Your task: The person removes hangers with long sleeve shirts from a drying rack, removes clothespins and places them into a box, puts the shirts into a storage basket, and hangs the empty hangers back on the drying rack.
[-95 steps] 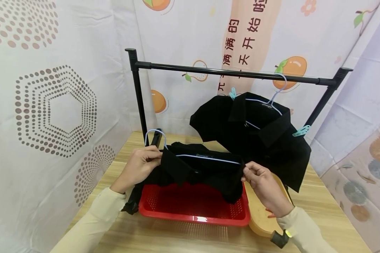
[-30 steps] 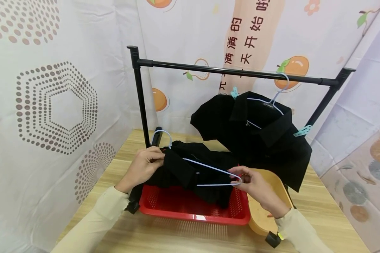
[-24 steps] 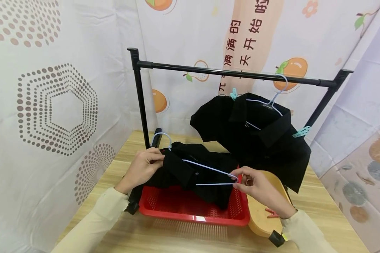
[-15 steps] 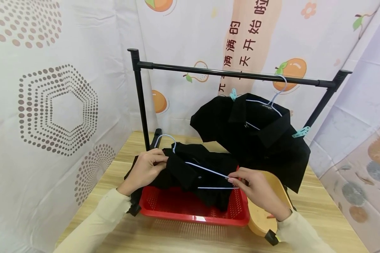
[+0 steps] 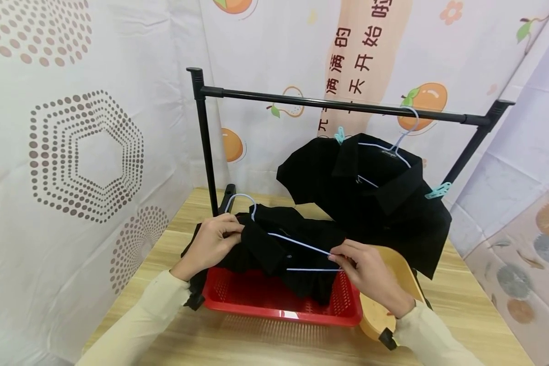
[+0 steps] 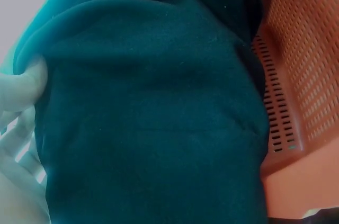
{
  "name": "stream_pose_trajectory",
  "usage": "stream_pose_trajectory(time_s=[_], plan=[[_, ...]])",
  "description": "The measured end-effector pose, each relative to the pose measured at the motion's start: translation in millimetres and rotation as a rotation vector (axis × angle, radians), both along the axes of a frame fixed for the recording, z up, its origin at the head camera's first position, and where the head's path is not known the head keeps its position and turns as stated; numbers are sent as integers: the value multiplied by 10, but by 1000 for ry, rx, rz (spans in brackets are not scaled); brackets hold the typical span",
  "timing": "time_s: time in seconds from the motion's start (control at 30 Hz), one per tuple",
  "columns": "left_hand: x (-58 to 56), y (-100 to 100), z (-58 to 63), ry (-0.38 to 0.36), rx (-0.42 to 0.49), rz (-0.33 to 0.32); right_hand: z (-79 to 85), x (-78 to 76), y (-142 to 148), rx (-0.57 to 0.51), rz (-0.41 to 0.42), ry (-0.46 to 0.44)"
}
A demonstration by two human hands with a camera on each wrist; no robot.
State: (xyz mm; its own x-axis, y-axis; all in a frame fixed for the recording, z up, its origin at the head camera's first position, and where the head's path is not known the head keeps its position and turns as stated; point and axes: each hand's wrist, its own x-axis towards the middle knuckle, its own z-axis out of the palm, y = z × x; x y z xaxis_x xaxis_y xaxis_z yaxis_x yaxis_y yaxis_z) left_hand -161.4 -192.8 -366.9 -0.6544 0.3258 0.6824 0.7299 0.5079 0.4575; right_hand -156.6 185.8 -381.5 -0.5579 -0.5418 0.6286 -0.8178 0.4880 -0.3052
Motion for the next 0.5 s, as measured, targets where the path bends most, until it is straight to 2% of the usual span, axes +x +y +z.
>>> stream_pose_trajectory(time_s=[0.17,0.5], plan=[[-6,-13,0,-6,-7,-3,0,-26,6,-30,20,41],[20,-21,-41,-68,35,-35,-25,-27,125,-56,-21,56]])
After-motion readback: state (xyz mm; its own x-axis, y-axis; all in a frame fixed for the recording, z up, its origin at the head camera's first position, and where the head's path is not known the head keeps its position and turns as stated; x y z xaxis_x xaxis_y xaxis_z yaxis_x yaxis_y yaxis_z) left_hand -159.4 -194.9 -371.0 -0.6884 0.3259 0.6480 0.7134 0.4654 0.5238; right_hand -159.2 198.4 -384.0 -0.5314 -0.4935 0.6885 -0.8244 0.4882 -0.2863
